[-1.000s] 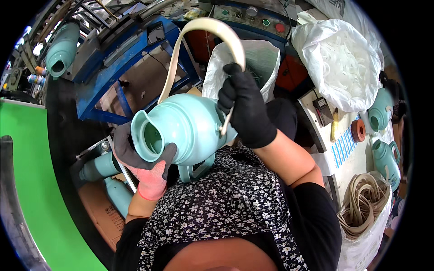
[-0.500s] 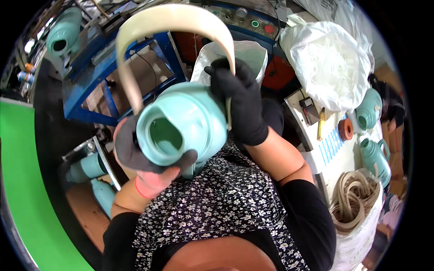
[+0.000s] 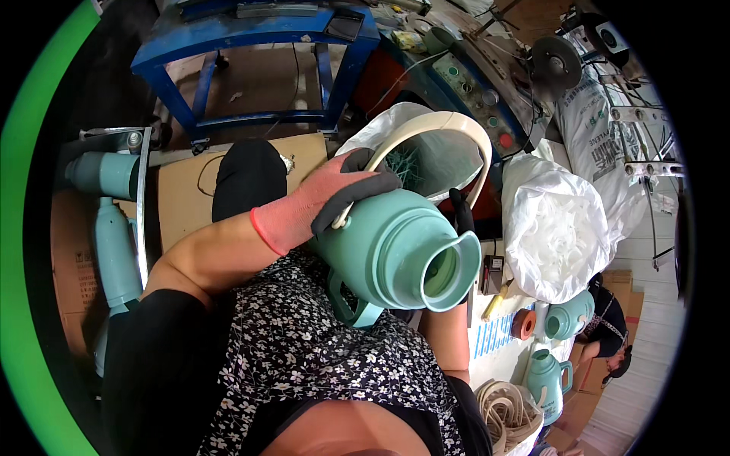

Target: The person assembles light blue plastic jugs by attaching white handles to the bodies. They pick up a jug body, insert a handle, and place the assembled unit on a nearby surface. This process is repeated continuously for multiple units.

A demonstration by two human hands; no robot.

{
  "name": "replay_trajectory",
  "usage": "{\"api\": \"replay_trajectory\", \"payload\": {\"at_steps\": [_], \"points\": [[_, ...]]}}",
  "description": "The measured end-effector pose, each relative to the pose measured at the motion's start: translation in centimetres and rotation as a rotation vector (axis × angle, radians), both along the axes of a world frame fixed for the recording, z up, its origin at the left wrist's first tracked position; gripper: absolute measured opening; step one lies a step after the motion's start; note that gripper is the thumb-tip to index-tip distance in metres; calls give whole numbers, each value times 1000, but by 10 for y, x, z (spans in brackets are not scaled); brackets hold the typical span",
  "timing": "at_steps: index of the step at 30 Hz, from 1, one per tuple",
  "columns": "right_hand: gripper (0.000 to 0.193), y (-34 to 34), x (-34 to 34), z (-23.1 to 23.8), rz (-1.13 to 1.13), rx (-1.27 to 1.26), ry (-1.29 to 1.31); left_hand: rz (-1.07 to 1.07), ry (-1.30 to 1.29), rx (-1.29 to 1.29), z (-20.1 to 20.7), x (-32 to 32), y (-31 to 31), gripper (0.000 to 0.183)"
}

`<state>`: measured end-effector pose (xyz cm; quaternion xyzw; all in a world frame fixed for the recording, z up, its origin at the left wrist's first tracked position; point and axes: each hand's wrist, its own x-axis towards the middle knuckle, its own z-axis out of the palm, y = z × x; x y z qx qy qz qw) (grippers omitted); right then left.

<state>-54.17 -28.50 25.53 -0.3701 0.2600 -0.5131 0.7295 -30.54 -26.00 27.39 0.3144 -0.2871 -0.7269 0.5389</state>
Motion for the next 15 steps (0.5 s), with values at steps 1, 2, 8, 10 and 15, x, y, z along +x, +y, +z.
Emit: {"api": "replay_trajectory", "payload": {"at_steps": [1,2,8,10,15], "points": [[38,0,-1,3,28,-75,-27,-26,-70,-47,2,3,-3,20],[41,6,7,13,-39,-142,79,-46,-143,-88,6,9,-6,23],[74,44,36,54,-258,-925,547,59,-196,20,13,11,-24,44],[85,49,20,58,-239,-1059,668,217,-337,-134,11,-9,-26,46],[96,54,-10,74,-268,-1051,992,177,-555,-359,8,-24,-48,45]]}}
